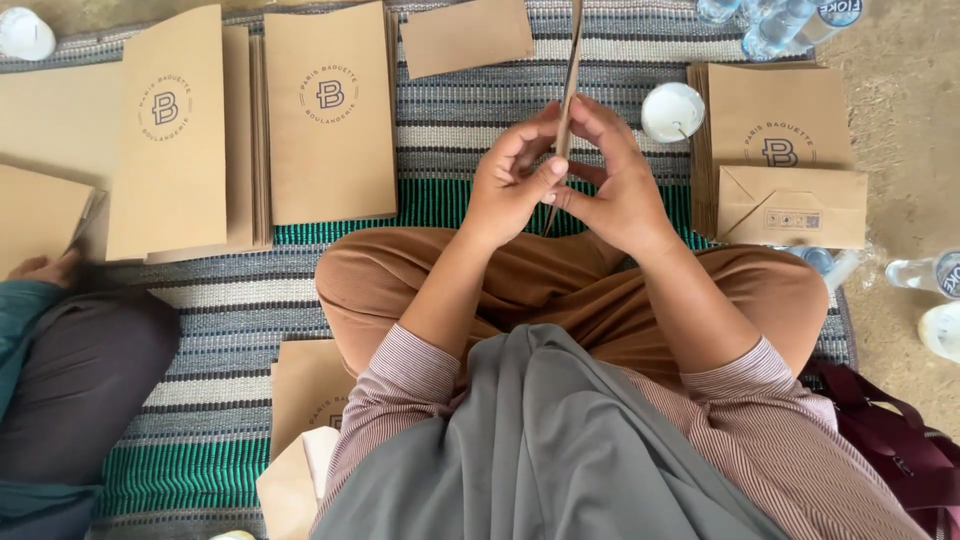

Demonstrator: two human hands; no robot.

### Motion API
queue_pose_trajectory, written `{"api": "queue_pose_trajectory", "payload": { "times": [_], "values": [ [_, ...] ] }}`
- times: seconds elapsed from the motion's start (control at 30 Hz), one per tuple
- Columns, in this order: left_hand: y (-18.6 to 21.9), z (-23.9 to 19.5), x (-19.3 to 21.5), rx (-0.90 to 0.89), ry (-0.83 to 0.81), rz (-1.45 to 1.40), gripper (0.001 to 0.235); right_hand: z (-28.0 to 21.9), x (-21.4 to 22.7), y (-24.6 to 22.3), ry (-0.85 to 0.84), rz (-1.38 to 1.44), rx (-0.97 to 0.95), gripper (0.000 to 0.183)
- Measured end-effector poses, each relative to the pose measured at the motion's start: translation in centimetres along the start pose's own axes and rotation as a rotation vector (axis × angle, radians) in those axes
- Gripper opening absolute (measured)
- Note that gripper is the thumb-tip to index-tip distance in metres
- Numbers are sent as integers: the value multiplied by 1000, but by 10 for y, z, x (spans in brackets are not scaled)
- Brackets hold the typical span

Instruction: The person sits on a rug and folds flat brown paper bags into standing pouches. They fold the bottom corners inward to create a flat base, then fold the top flaps down to close the bag. The person handles multiple bags one at a time, stacking the finished ones.

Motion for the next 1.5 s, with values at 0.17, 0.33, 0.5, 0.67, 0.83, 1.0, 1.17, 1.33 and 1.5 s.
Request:
{"api": "queue_pose_trajectory", "payload": {
  "times": [0.17,0.33,0.5,0.67,0.83,1.0,1.17,1.33,1.5],
  "values": [
    [-17,-1,-8,-9,41,-43,44,-6,-3,24,118,187,128,88],
    [-36,-2,-4,-28,24,-26,55,-12,7,44,118,259,129,85],
    [-37,2,-6,-101,9,-35,51,-6,9,33,90,312,197,79],
    [-46,6,2,-172,91,124,33,-7,18,69,117,263,204,66],
    [-59,9,12,-289,291,368,27,-25,37,142,212,155,225,41],
    [-74,4,17,-369,411,506,26,-33,45,153,264,22,223,32],
    [-53,2,-8,-401,382,598,27,-25,39,96,280,46,180,32],
    [-63,2,-20,-650,298,822,72,-22,46,58,240,57,131,40],
    [-85,-25,-22,-580,176,1039,38,-23,44,21,85,-45,-31,68]
  ]
}}
Point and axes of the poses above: each hand's wrist, its own z-axis towards the middle knuckle, its own x-axis out of the back of the hand, y = z × x, the point moved 1 cm from there along z, towards the middle knuckle
